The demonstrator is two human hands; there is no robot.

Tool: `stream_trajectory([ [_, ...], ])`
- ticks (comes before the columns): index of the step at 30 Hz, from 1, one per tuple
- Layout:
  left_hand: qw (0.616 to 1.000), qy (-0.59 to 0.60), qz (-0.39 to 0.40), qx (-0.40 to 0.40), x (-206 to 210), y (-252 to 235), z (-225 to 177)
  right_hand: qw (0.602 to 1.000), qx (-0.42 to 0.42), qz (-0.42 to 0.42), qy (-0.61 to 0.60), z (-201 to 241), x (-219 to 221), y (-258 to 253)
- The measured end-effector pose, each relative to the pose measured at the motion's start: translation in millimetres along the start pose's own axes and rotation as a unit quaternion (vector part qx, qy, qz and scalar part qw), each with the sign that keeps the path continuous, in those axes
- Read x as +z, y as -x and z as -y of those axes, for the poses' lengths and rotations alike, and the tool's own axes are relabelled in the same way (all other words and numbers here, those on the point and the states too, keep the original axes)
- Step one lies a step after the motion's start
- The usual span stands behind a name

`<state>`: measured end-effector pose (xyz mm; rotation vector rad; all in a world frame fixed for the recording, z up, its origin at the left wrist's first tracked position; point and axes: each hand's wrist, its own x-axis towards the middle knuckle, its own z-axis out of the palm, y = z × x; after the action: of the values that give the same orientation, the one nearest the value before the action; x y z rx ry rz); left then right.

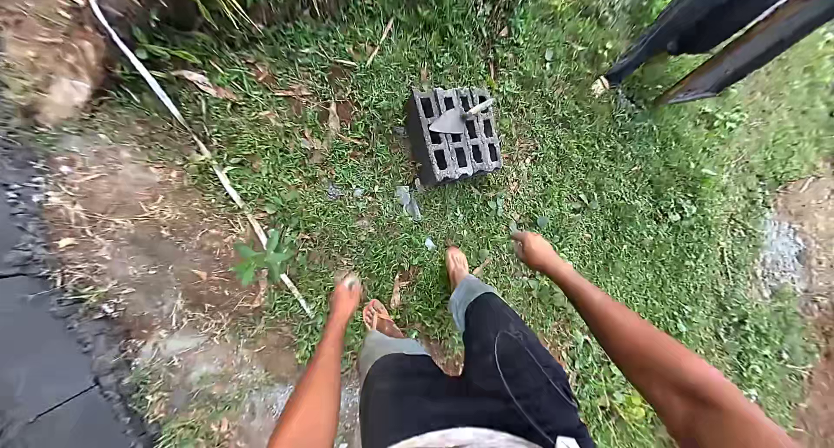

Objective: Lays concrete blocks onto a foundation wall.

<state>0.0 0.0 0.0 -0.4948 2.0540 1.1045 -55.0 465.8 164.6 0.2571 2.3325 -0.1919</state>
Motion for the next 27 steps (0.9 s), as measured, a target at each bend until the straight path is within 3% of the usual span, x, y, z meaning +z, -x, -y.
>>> stream_trajectory([
  [3, 0.993, 0.089, -0.017, 0.073, 13.5, -98.0, -137.2, 0.995, -0.036, -0.089, 0.008, 13.8, -74.8, -95.4],
  [6, 0.989, 0.123, -0.01, 0.076, 55.3, -185.4, -227.9, 0.978, -0.119, -0.159, 0.068, 13.0, -133.4, -226.8],
  [10, 0.993, 0.106, -0.012, 0.041, 106.6, -297.9, -300.5, 0.955, -0.199, -0.159, 0.155, 22.4, -193.4, -421.1],
  [13, 0.994, 0.104, -0.03, 0.004, 138.9, -376.2, -335.9, 0.966, -0.158, -0.102, 0.18, 4.8, -200.4, -528.9],
  [15, 0.994, 0.094, -0.054, -0.017, 152.2, -419.3, -361.9, 0.975, -0.127, -0.051, 0.174, -22.8, -188.6, -573.6],
  [17, 0.989, 0.101, -0.088, -0.057, 164.7, -453.8, -381.0, 0.988, -0.089, -0.002, 0.126, -51.6, -166.8, -575.0],
  [21, 0.969, 0.072, -0.177, -0.158, 174.5, -493.2, -408.6, 0.997, 0.046, 0.04, -0.047, -128.8, -126.0, -484.8],
  [24, 0.969, 0.044, -0.167, -0.179, 164.0, -485.2, -406.3, 0.988, 0.12, 0.079, -0.051, -184.6, -118.9, -396.3],
  [27, 0.972, 0.042, -0.151, -0.173, 141.7, -454.1, -390.3, 0.989, 0.122, 0.08, -0.018, -216.9, -132.8, -335.8],
])
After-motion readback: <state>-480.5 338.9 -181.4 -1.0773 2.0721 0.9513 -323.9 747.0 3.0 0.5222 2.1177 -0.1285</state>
